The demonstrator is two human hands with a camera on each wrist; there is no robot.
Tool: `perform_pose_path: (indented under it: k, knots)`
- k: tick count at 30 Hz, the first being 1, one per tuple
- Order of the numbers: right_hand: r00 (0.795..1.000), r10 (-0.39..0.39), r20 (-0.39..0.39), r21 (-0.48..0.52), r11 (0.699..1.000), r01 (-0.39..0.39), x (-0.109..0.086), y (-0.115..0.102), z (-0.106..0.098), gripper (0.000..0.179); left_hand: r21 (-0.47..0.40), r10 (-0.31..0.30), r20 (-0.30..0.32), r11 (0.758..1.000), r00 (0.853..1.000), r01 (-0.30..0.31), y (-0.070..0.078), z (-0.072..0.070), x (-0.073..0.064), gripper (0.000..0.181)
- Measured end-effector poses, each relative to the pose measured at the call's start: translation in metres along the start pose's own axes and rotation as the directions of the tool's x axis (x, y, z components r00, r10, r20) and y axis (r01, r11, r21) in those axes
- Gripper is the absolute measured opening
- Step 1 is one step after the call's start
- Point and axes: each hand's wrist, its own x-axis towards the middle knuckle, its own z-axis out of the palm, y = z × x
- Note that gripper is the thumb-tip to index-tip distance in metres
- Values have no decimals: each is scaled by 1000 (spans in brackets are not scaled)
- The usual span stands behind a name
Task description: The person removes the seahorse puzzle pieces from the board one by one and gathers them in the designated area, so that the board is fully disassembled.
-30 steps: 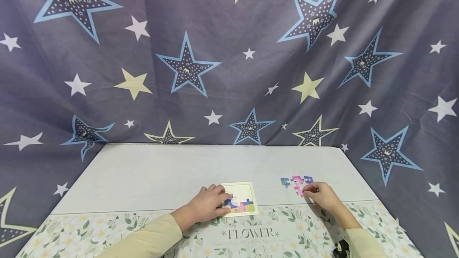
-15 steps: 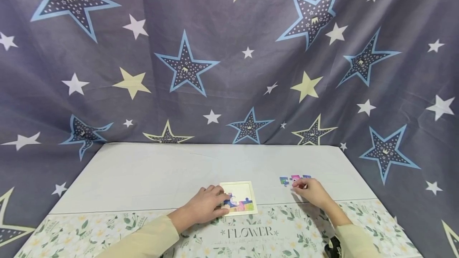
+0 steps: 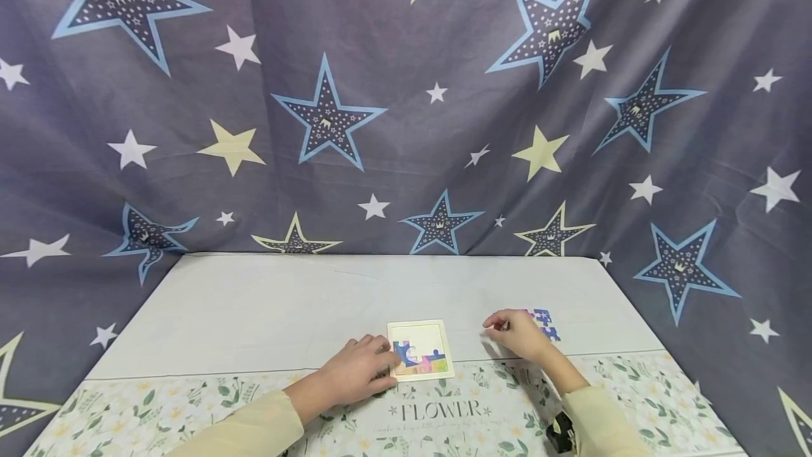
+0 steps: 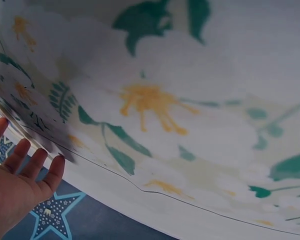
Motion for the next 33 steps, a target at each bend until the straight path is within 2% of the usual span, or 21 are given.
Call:
perform_pose_path:
  k: [5,10,21,33]
  knots:
    - [999,-28,21,-3,1000,29,6,-14,12,10,-31,24,-7,999,1000,-24,-1,-2,-5,37]
    - [998,-33,46,3,999,33,11,-28,25,9,-24,33,-9,999,999,-33,-3,0,-6,35]
    - [984,-121,128,29,993,118,19,-59,50,7,-3,40,-24,999,999,-40,-5,1,-6,31]
    - [968,-105,227,88,992,87,19,-73,70,8,8,47,-38,999,998,-47,-4,0,-7,30]
